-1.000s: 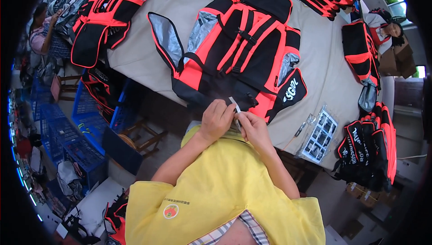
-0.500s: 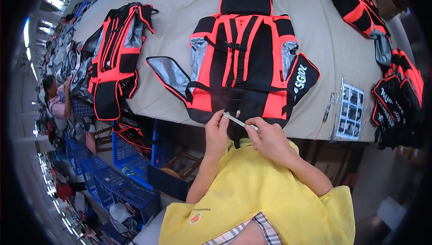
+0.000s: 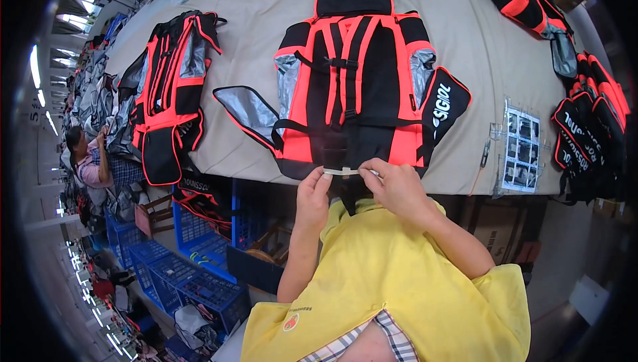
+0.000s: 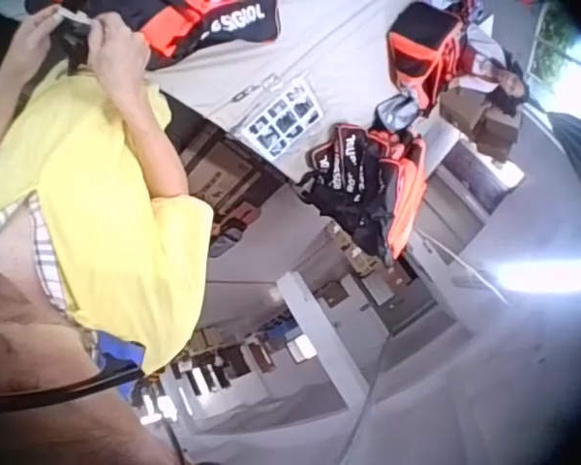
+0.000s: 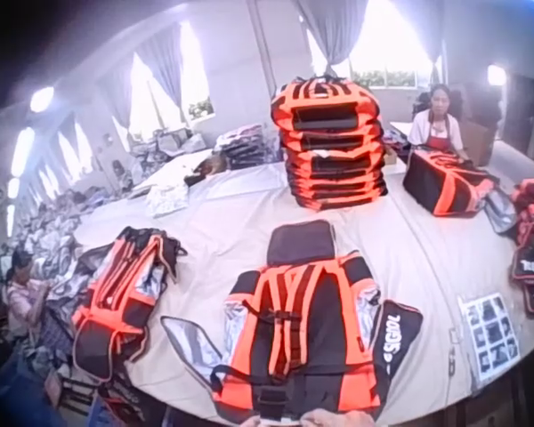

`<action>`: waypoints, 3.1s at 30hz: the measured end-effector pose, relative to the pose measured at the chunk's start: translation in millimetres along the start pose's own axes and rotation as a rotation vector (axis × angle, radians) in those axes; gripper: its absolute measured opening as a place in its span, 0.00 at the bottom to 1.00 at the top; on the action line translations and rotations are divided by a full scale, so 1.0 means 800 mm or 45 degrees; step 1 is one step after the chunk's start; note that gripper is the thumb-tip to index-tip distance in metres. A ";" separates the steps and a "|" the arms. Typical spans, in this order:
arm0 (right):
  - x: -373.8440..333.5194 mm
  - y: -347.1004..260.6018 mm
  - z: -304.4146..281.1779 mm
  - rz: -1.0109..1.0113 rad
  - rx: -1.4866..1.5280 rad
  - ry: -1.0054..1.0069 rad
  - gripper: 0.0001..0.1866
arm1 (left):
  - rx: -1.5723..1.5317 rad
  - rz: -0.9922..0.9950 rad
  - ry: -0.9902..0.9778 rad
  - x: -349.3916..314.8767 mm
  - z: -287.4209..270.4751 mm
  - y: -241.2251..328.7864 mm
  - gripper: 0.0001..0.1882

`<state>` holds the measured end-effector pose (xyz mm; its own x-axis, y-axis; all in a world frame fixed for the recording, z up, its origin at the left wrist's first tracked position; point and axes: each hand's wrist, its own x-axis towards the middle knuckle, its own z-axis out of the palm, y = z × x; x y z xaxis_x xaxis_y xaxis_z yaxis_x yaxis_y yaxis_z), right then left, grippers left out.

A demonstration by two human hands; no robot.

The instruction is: The person is seen inspecting and preparing backpacks for shipping, checking zippers, buckles, and interior compartments.

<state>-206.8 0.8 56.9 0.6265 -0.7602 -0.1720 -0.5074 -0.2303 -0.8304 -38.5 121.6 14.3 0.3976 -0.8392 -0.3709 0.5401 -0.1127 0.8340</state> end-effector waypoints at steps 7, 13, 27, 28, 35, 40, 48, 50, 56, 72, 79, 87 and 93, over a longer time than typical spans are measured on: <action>0.001 0.001 0.000 -0.019 -0.005 -0.082 0.10 | -0.188 -0.037 -0.101 -0.006 -0.003 -0.003 0.12; -0.002 0.010 0.005 -0.094 -0.038 -0.022 0.10 | -0.278 -0.080 -0.263 -0.013 0.008 0.019 0.13; -0.006 0.002 0.006 -0.136 -0.154 -0.010 0.09 | 0.061 -0.126 0.071 -0.002 0.003 -0.013 0.07; -0.006 0.003 0.007 -0.147 -0.219 0.012 0.08 | 0.161 -0.091 0.091 -0.001 0.007 -0.010 0.08; 0.026 0.068 0.073 -0.074 0.024 0.474 0.10 | 0.654 0.135 0.190 -0.010 0.035 0.014 0.09; -0.014 0.056 -0.032 0.504 0.852 0.474 0.18 | 0.735 0.242 0.139 -0.003 0.021 0.046 0.10; -0.085 0.241 -0.177 0.368 -1.024 1.001 0.25 | 0.190 -0.028 0.032 0.040 0.023 0.002 0.11; -0.094 0.256 -0.184 0.260 -1.375 0.921 0.24 | 0.137 -0.057 0.060 0.040 0.024 -0.008 0.12; -0.073 0.236 -0.119 0.340 0.007 0.751 0.22 | 0.216 -0.018 0.153 0.040 0.032 -0.001 0.18; -0.050 0.129 -0.027 0.180 0.239 0.670 0.20 | 1.857 0.839 0.061 0.042 -0.022 0.014 0.15; -0.075 -0.132 -0.067 -1.032 0.974 -0.218 0.14 | 1.856 0.750 -0.253 0.040 -0.098 -0.013 0.14; -0.053 -0.265 -0.010 -1.133 1.934 0.351 0.19 | 1.813 0.767 -0.410 0.087 -0.092 0.013 0.05; -0.035 -0.212 -0.059 -1.281 1.440 0.147 0.23 | 1.597 0.683 -0.147 0.114 -0.057 0.013 0.07</action>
<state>-166.2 32.9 227.6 0.3491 -0.6298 0.6938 0.8308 -0.1343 -0.5400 36.8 68.3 -29.4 0.2460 -0.9644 0.0966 -0.7120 -0.1122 0.6931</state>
